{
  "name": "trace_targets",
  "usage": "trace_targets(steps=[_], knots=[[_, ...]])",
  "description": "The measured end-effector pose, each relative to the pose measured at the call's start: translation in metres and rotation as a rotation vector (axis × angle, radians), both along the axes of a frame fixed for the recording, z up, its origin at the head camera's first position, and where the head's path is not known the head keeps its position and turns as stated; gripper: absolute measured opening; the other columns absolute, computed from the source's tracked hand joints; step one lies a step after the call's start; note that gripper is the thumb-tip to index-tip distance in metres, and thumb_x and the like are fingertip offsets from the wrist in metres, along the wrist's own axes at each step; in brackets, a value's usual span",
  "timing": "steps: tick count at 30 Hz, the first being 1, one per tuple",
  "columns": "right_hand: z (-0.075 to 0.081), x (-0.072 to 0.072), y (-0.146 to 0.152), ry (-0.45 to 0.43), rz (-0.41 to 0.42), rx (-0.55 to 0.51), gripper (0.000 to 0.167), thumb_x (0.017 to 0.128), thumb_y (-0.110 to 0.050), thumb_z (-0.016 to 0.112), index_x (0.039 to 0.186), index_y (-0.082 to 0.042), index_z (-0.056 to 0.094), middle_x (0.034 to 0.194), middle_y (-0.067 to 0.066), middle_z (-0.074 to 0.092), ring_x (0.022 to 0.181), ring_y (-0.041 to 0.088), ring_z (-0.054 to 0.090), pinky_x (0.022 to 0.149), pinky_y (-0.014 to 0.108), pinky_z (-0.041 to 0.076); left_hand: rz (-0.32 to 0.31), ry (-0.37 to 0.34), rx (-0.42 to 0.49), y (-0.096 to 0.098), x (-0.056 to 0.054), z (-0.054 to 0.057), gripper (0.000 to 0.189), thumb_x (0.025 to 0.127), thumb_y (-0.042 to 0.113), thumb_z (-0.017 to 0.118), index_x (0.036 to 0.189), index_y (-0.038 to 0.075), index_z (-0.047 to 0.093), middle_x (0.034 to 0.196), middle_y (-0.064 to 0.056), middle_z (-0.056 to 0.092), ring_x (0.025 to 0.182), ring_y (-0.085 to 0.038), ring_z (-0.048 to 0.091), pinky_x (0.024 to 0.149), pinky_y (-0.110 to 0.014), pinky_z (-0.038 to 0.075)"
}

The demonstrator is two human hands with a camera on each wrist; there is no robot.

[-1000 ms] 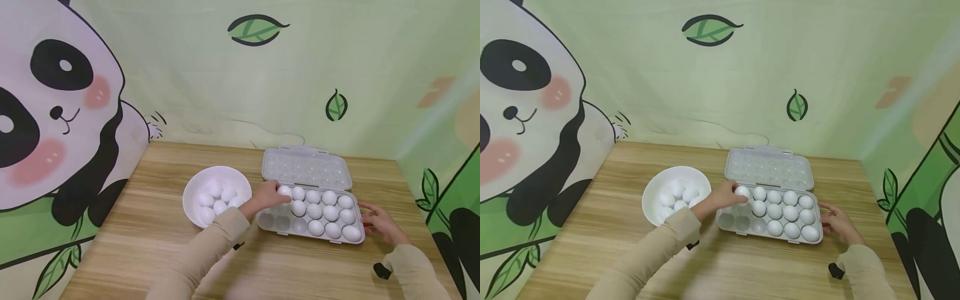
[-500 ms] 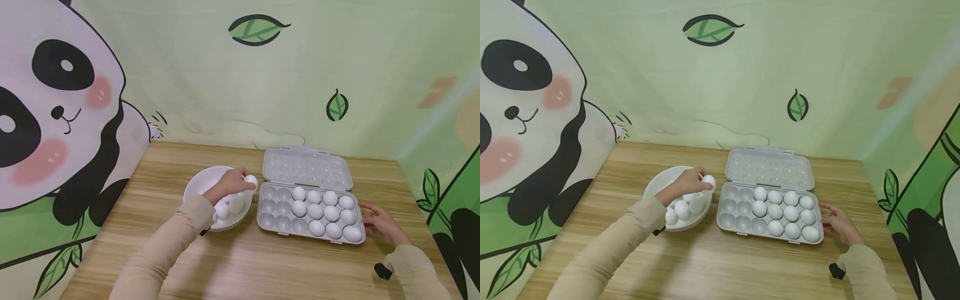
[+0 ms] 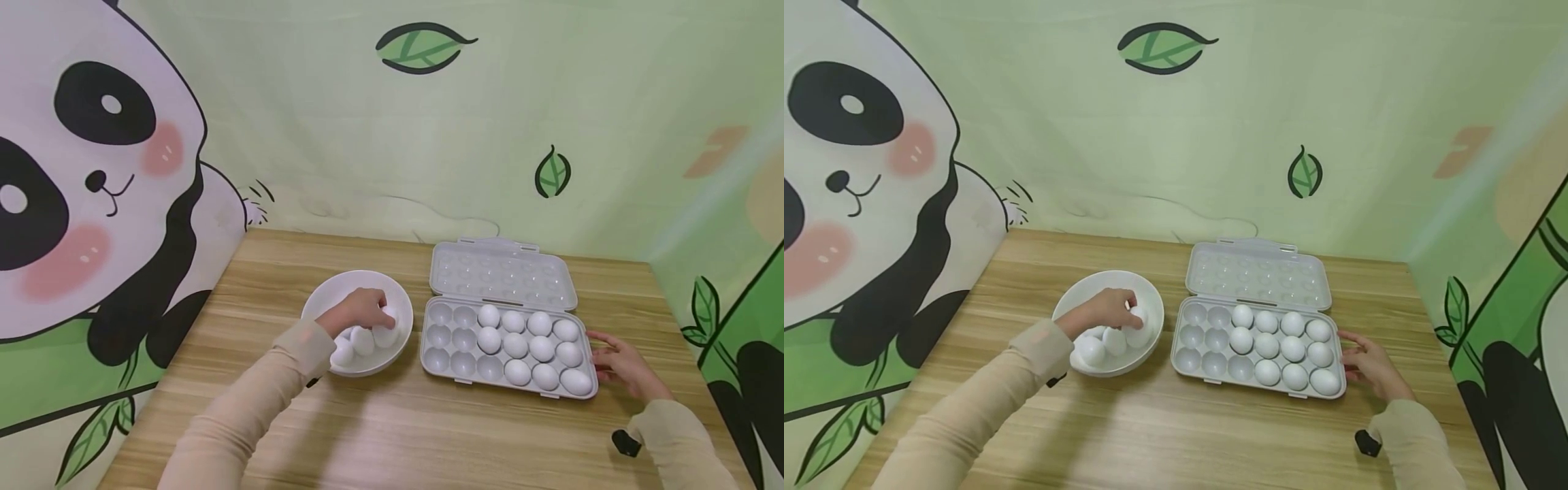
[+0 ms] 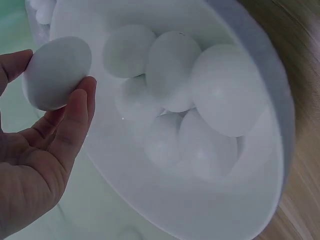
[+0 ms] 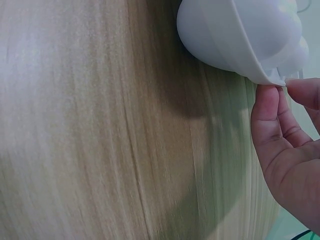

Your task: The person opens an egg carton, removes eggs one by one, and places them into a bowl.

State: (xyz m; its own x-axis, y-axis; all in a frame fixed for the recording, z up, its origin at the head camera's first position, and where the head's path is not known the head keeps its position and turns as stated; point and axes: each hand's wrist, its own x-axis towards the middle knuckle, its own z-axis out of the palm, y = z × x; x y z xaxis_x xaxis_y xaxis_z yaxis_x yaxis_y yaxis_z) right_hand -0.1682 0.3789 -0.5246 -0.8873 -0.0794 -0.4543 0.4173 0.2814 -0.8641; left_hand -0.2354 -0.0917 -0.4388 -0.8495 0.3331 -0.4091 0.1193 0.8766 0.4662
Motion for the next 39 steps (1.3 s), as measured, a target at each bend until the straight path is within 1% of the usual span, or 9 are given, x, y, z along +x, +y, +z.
trace_targets(steps=[2, 6, 13, 16, 21, 27, 30, 35, 39], knots=[[0.000, 0.000, 0.000, -0.001, 0.000, 0.000, 0.044, 0.084, -0.005, 0.053, 0.117, -0.033, 0.046, 0.080, -0.013, 0.057, 0.072, 0.002, 0.056, 0.062, 0.025, 0.049, 0.002, -0.017, -0.013, -0.001, 0.002, -0.002, 0.030, 0.071, 0.028, 0.065, 0.089, 0.007, 0.054, 0.072, -0.002, 0.057, 0.057, -0.012, 0.054, 0.054, -0.021, 0.041], [0.000, 0.000, 0.000, -0.006, -0.001, 0.006, 0.045, 0.084, -0.006, 0.054, 0.121, -0.030, 0.045, 0.080, -0.013, 0.057, 0.072, 0.002, 0.056, 0.062, 0.025, 0.049, -0.006, -0.024, -0.054, -0.001, 0.005, -0.008, 0.028, 0.069, 0.028, 0.066, 0.085, 0.008, 0.053, 0.067, -0.002, 0.056, 0.054, -0.012, 0.053, 0.051, -0.022, 0.040], [0.001, 0.000, -0.001, -0.014, 0.003, 0.022, 0.051, 0.084, -0.006, 0.053, 0.132, -0.013, 0.036, 0.081, -0.012, 0.056, 0.073, 0.003, 0.055, 0.063, 0.026, 0.049, -0.039, 0.003, -0.110, 0.000, 0.012, -0.018, 0.027, 0.066, 0.027, 0.069, 0.080, 0.010, 0.054, 0.063, 0.000, 0.053, 0.051, -0.012, 0.053, 0.049, -0.021, 0.039], [0.001, 0.000, -0.001, -0.014, 0.002, 0.015, 0.050, 0.084, -0.006, 0.053, 0.130, -0.015, 0.038, 0.081, -0.012, 0.056, 0.073, 0.002, 0.055, 0.063, 0.026, 0.049, -0.052, 0.013, -0.122, 0.000, 0.014, -0.020, 0.025, 0.065, 0.026, 0.069, 0.077, 0.010, 0.054, 0.062, 0.000, 0.052, 0.051, -0.012, 0.053, 0.048, -0.020, 0.038], [0.001, 0.000, 0.000, -0.008, 0.002, -0.011, 0.045, 0.084, -0.006, 0.053, 0.124, -0.026, 0.043, 0.082, -0.013, 0.056, 0.073, 0.003, 0.055, 0.061, 0.025, 0.049, -0.065, 0.028, -0.130, 0.001, 0.016, -0.021, 0.025, 0.065, 0.026, 0.069, 0.074, 0.011, 0.052, 0.061, 0.001, 0.052, 0.052, -0.012, 0.052, 0.048, -0.020, 0.037], [0.001, 0.000, -0.001, -0.009, -0.007, -0.022, 0.043, 0.084, -0.006, 0.053, 0.114, -0.035, 0.048, 0.080, -0.013, 0.056, 0.072, 0.002, 0.055, 0.061, 0.024, 0.049, -0.069, -0.009, -0.139, 0.001, 0.017, -0.023, 0.026, 0.066, 0.025, 0.070, 0.076, 0.011, 0.051, 0.064, 0.000, 0.053, 0.056, -0.013, 0.053, 0.050, -0.021, 0.039], [0.002, 0.001, -0.001, -0.004, -0.007, -0.031, 0.042, 0.083, -0.005, 0.053, 0.108, -0.039, 0.049, 0.080, -0.013, 0.056, 0.072, 0.002, 0.055, 0.061, 0.024, 0.049, -0.080, -0.009, -0.145, 0.002, 0.018, -0.023, 0.026, 0.065, 0.025, 0.071, 0.077, 0.011, 0.052, 0.066, 0.000, 0.053, 0.060, -0.013, 0.052, 0.053, -0.022, 0.039], [0.002, 0.001, -0.001, -0.005, -0.008, -0.018, 0.042, 0.083, -0.005, 0.053, 0.111, -0.036, 0.048, 0.080, -0.013, 0.056, 0.072, 0.002, 0.055, 0.061, 0.024, 0.048, -0.100, 0.019, -0.174, 0.002, 0.019, -0.026, 0.027, 0.065, 0.027, 0.071, 0.077, 0.012, 0.052, 0.068, 0.001, 0.050, 0.066, -0.014, 0.048, 0.056, -0.022, 0.038], [0.003, 0.001, -0.002, -0.009, -0.007, -0.004, 0.044, 0.084, -0.005, 0.053, 0.120, -0.029, 0.046, 0.080, -0.013, 0.056, 0.072, 0.002, 0.055, 0.062, 0.025, 0.049, -0.093, 0.026, -0.170, 0.003, 0.021, -0.027, 0.028, 0.064, 0.025, 0.072, 0.076, 0.011, 0.051, 0.069, 0.001, 0.050, 0.066, -0.014, 0.047, 0.056, -0.022, 0.037]])
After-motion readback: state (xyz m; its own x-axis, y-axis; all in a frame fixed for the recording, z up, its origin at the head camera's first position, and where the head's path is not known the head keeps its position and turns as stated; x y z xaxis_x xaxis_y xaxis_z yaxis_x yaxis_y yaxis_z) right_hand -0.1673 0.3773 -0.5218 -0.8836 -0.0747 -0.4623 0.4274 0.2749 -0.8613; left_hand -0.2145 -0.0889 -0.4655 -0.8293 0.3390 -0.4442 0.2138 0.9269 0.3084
